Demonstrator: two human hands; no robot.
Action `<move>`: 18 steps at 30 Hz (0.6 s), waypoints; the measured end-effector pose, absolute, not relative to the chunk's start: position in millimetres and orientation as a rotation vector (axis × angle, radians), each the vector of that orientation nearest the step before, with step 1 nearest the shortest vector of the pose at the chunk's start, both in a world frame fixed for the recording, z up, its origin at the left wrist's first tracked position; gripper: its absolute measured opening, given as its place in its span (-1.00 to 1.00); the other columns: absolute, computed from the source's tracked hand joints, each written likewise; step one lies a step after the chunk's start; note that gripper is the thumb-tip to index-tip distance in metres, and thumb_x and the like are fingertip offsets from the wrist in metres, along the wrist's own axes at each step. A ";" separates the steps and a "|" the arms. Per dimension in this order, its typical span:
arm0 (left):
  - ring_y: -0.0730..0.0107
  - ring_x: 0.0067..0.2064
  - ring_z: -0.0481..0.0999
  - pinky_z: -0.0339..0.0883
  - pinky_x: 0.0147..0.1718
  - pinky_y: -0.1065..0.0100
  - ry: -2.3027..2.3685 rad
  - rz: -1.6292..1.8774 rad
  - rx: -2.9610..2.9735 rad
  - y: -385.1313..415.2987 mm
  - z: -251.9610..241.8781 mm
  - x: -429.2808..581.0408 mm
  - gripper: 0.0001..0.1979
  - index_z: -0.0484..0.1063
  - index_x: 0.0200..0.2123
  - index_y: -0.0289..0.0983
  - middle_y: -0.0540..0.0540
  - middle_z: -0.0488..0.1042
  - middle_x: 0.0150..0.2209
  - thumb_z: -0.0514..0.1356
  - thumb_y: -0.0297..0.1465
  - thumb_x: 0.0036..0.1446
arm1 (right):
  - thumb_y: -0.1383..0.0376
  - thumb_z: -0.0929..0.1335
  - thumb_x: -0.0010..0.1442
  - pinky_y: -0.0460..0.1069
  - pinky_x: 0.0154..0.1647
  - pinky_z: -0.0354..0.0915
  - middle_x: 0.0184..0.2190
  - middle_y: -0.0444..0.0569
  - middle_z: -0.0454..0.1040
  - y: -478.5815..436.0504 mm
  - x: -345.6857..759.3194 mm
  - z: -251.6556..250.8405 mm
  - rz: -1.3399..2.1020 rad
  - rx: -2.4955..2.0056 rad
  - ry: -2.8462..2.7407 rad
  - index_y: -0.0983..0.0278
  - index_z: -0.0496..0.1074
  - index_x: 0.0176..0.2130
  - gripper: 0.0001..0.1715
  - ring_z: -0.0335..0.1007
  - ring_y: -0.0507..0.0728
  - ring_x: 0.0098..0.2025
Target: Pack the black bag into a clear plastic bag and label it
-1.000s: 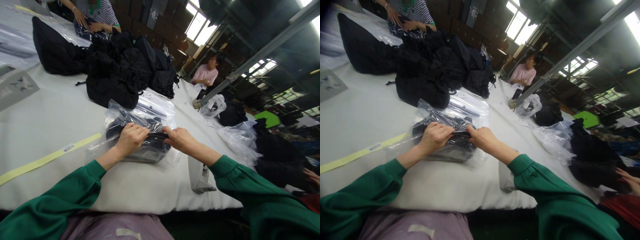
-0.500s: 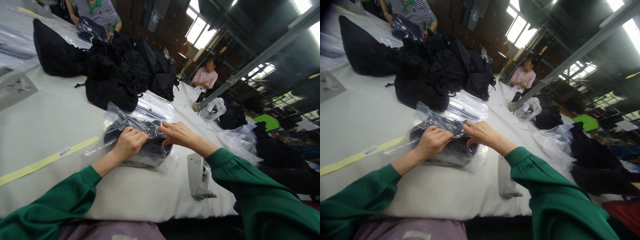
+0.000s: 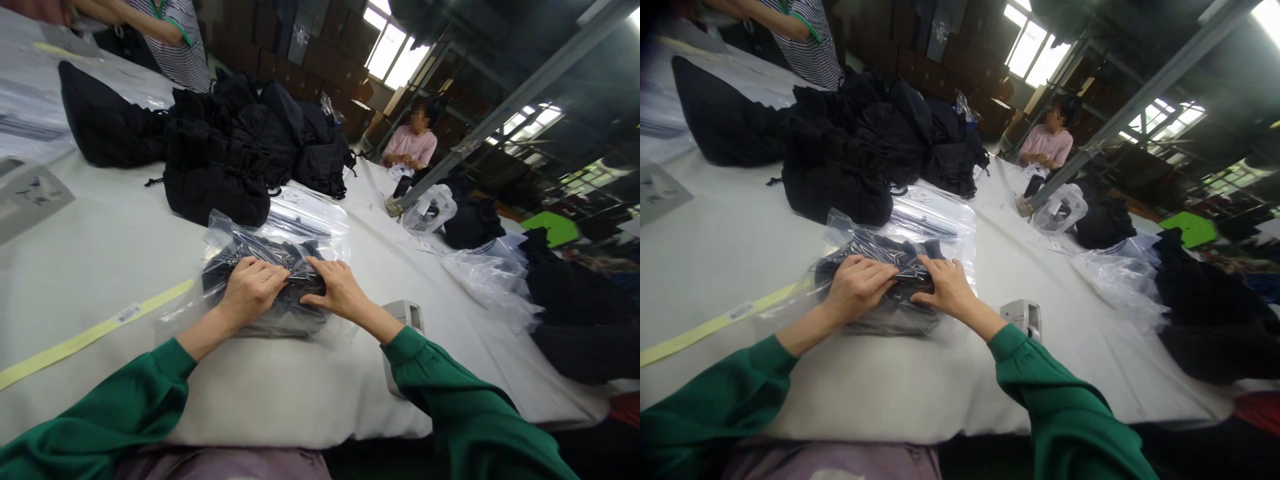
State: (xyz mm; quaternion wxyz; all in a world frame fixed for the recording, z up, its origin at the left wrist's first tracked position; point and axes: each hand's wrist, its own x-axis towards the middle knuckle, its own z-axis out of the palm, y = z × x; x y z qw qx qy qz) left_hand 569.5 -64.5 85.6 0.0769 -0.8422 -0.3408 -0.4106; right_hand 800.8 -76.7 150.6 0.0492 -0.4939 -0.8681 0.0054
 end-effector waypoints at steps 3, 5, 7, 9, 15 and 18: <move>0.31 -0.24 0.55 0.19 -0.16 0.18 -1.035 -1.218 -2.532 -63.8 86.0 573.8 -0.87 0.46 -0.14 -0.25 -0.07 0.62 -0.20 0.15 -0.39 0.28 | -0.09 0.51 0.00 0.45 0.24 -0.13 0.11 0.22 0.40 -77.9 790.9 149.3 -0.065 -1.437 -2.662 0.28 0.19 0.26 0.02 0.29 0.42 0.12; 0.29 -0.24 0.55 0.20 -0.16 0.18 -1.055 -1.209 -2.545 -62.9 89.3 574.7 -0.85 0.45 -0.13 -0.25 -0.09 0.62 -0.21 0.13 -0.38 0.29 | -0.12 0.47 0.06 0.43 0.28 -0.21 0.17 0.24 0.34 -77.9 784.3 150.7 -0.106 -1.317 -2.661 0.29 0.16 0.28 0.00 0.23 0.41 0.19; 0.24 -0.14 0.54 0.21 -0.09 0.16 -1.042 -1.186 -2.568 -63.9 95.1 569.0 -0.78 0.40 -0.03 -0.27 -0.15 0.59 -0.13 0.14 -0.36 0.28 | -0.06 0.45 0.12 0.34 0.28 -0.09 0.18 0.24 0.33 -76.7 777.2 148.7 -0.101 -1.255 -2.658 0.31 0.11 0.30 -0.04 0.23 0.36 0.20; 0.09 0.06 0.45 0.15 0.07 0.05 -1.058 -1.142 -2.538 -69.6 101.2 554.1 -0.61 0.32 0.09 -0.27 -0.26 0.49 0.07 0.20 -0.27 0.24 | 0.01 0.47 0.14 0.28 0.20 0.06 0.14 0.24 0.37 -74.5 771.8 142.1 -0.104 -1.276 -2.663 0.34 0.11 0.30 -0.06 0.29 0.35 0.15; -0.04 0.01 0.44 0.30 -0.08 0.06 -1.480 -0.926 -2.427 -102.1 96.8 487.4 -0.47 0.31 0.09 -0.19 -0.32 0.38 0.12 0.31 -0.18 0.09 | 0.04 0.47 0.15 0.19 0.07 0.17 0.06 0.22 0.44 -69.3 771.2 129.1 -0.173 -1.300 -2.652 0.35 0.20 0.24 -0.16 0.35 0.34 0.05; 0.30 -0.31 0.51 0.32 -0.34 0.35 -1.571 -1.018 -2.616 -100.7 88.4 470.1 -0.68 0.39 -0.01 -0.20 -0.10 0.52 -0.22 0.23 -0.23 0.20 | 0.04 0.48 0.14 0.21 0.09 0.15 0.06 0.22 0.44 -68.8 772.6 132.1 -0.168 -1.287 -2.658 0.37 0.23 0.22 -0.17 0.36 0.34 0.05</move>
